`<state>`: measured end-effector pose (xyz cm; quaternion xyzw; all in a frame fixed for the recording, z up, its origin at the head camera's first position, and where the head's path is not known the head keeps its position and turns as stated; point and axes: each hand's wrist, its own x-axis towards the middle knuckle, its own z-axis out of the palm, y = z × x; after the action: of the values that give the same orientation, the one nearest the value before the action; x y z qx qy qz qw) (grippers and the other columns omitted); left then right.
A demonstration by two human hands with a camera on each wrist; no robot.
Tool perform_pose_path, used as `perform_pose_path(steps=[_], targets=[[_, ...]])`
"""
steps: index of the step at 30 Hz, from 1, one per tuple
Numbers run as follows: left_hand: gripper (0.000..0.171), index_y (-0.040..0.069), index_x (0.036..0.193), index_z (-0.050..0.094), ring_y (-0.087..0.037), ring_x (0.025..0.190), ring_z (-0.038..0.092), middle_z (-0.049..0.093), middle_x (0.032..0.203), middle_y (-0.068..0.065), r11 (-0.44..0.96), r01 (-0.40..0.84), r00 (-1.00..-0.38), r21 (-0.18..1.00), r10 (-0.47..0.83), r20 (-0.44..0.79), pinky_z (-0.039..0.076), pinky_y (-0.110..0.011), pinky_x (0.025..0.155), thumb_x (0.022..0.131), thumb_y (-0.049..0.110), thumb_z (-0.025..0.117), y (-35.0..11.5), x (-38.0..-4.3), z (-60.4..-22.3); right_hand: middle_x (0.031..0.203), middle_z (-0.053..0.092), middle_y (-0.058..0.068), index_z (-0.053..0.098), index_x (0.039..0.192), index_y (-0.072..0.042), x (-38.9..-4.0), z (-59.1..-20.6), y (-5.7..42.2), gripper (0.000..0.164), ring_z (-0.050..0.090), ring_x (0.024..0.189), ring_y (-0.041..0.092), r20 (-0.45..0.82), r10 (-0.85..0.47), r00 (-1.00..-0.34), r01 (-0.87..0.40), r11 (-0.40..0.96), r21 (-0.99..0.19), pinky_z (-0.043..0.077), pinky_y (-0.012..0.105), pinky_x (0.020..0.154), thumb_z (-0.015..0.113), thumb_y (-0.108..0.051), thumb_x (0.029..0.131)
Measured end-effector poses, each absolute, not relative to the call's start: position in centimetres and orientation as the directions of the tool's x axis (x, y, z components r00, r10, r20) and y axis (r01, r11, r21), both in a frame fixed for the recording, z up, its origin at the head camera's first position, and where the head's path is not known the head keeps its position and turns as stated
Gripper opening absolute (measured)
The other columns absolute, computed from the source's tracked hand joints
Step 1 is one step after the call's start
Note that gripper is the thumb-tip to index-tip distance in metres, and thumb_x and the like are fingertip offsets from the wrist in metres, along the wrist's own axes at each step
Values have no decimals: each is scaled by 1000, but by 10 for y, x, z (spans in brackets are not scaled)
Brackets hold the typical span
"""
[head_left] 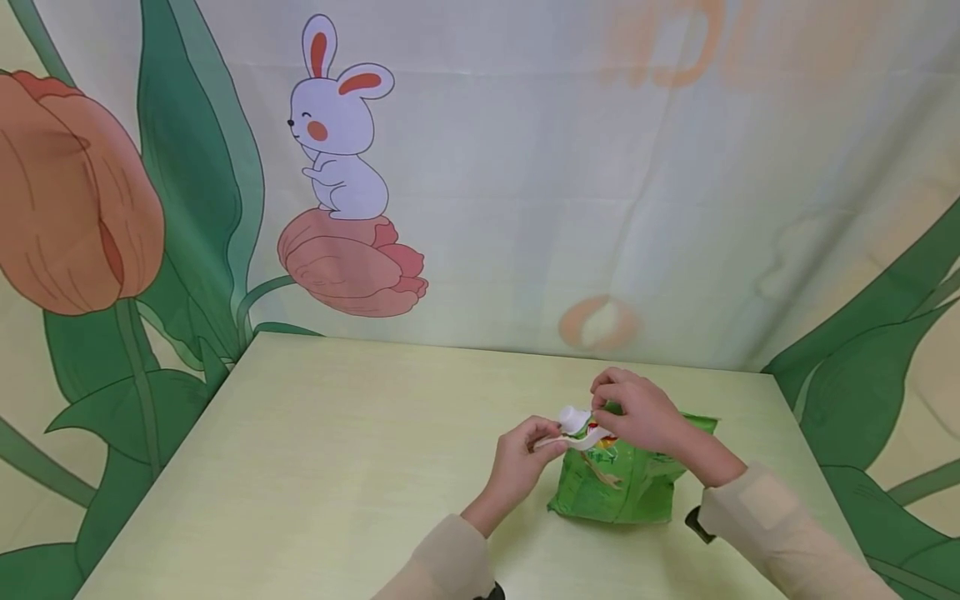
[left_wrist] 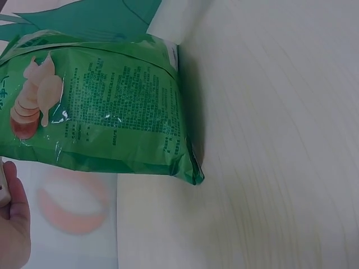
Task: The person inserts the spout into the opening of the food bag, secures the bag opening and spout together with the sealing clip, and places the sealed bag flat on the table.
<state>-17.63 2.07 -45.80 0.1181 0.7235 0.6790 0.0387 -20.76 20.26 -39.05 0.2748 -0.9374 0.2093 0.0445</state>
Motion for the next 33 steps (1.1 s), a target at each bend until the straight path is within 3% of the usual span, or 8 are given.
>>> perform_pose_path(steps=[5, 11, 17, 33], targets=[[18, -1, 94, 55, -21, 101, 59, 62, 107, -15, -7, 127, -969, 992, 214, 125, 49, -19, 76, 80, 8, 61, 25, -184, -474, 97, 58, 5, 61, 69, -16, -206, -389, 203, 11, 54, 78, 17, 178, -484, -857, -513, 765, -389, 42, 27, 63, 59, -11, 79], [39, 2, 120, 50, -27, 106, 56, 59, 113, -19, -5, 148, -959, 989, 242, 145, 48, -20, 79, 82, 7, 59, 25, -181, -463, 96, 58, 5, 59, 68, -17, -205, -388, 204, 13, 54, 74, 14, 181, -476, -860, -507, 762, -404, 41, 25, 60, 58, -10, 79], [31, -4, 111, 58, -27, 97, 60, 61, 109, -18, 117, 204, -958, 972, 227, 174, 48, -18, 75, 82, 9, 59, 26, -175, -451, 97, 57, 4, 58, 68, -17, -204, -388, 205, 14, 52, 73, 12, 163, -469, -868, -491, 764, -419, 39, 24, 59, 57, -10, 81], [34, 5, 112, 60, -15, 96, 59, 61, 112, -10, 68, 165, -963, 984, 226, 146, 48, -18, 75, 81, 20, 60, 32, -192, -491, 97, 58, 4, 56, 65, -17, -205, -392, 206, 18, 54, 74, 12, 172, -475, -863, -497, 739, -455, 40, 23, 60, 55, -10, 82]])
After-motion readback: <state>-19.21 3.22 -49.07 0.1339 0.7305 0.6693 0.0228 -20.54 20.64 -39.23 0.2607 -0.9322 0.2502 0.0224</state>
